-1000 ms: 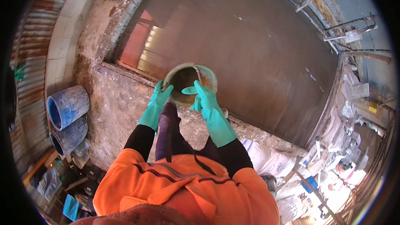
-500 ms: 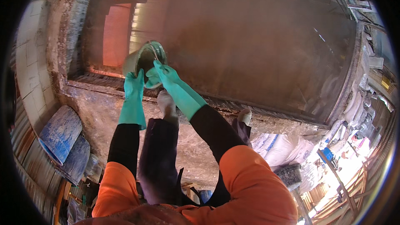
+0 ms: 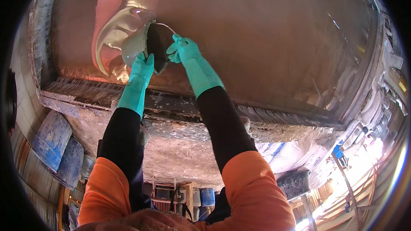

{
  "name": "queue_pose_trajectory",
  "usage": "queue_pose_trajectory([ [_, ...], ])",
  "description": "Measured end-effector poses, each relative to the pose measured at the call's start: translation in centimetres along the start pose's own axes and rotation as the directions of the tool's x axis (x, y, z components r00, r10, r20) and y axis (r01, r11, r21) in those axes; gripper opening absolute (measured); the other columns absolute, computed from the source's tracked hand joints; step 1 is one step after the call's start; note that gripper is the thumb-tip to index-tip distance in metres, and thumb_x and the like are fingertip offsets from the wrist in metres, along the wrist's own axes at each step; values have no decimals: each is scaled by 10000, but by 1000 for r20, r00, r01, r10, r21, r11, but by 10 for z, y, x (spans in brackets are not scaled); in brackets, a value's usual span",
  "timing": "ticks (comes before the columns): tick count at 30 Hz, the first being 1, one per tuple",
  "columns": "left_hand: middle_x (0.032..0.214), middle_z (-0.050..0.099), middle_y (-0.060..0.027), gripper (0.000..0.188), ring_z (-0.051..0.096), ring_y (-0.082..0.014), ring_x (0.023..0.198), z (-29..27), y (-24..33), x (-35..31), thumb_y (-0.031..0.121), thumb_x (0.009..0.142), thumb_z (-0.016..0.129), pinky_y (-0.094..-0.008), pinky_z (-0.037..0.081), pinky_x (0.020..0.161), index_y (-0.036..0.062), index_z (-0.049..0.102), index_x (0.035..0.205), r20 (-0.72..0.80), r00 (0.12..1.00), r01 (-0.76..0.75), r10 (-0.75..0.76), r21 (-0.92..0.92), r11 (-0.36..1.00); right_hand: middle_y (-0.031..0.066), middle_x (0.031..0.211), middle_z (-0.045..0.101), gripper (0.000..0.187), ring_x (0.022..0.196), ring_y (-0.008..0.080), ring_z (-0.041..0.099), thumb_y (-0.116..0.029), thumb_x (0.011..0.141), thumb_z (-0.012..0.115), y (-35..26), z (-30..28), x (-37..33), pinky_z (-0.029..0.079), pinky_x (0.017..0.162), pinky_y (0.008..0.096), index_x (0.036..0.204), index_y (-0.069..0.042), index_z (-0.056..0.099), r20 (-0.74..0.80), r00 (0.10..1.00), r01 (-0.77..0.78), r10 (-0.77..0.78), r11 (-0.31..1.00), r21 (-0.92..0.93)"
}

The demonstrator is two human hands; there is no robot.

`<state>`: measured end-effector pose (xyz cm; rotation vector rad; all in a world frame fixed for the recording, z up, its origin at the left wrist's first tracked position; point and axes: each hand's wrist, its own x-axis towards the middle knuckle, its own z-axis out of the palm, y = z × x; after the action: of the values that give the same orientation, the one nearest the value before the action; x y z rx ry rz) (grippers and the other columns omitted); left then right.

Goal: The person repeatedly scoops a brown liquid from a large rectangular tank into a bucket using a small container, then carries the bucket to a pipe and pours the liquid into it. This cycle is repeated multiple times throughout the video.

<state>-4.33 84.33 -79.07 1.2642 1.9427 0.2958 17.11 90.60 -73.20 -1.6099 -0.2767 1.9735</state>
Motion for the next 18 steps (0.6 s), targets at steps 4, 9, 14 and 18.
queue_pose_trajectory([
  [4, 962, 705, -178, 347, 655, -309, 854, 35, 106, -28, 309, 914, 685, -433, 508, 805, 1, 608, 1054, 131, 991, 34, -21, -100, 994, 208, 803, 681, 422, 502, 257, 590, -326, 1014, 542, -41, -87, -34, 507, 448, 380, 1173, 63, 575, -31, 1000, 1, 2, 997, 73],
  [9, 1013, 709, -169, 469, 659, -286, 967, -1, 110, -44, 383, 881, 721, -397, 507, 868, -17, 611, 1100, 214, 946, 267, -242, -96, 959, 144, 755, 687, 415, 502, 216, 595, -321, 1000, 549, -110, -98, -133, 496, 466, 338, 1027, 87, 621, -145, 989, -35, -7, 958, -284],
  [14, 1176, 640, -151, 450, 628, -238, 1071, -133, 113, -130, 318, 907, 727, -358, 500, 913, -28, 575, 1150, 73, 993, 114, -95, -314, 943, 150, 828, 710, 357, 433, 168, 521, -253, 983, 585, -139, -142, -204, 425, 384, 323, 1135, 69, 575, -211, 971, -180, 112, 923, -340],
  [18, 1274, 592, -147, 420, 569, -245, 1175, -258, 190, -223, 252, 974, 632, -368, 449, 1015, -13, 541, 1287, 147, 989, -33, 33, -5, 999, 99, 650, 639, 318, 424, 160, 506, -268, 969, 592, -169, -226, -294, 428, 386, 323, 978, 37, 683, -409, 910, -177, 58, 950, -259],
])
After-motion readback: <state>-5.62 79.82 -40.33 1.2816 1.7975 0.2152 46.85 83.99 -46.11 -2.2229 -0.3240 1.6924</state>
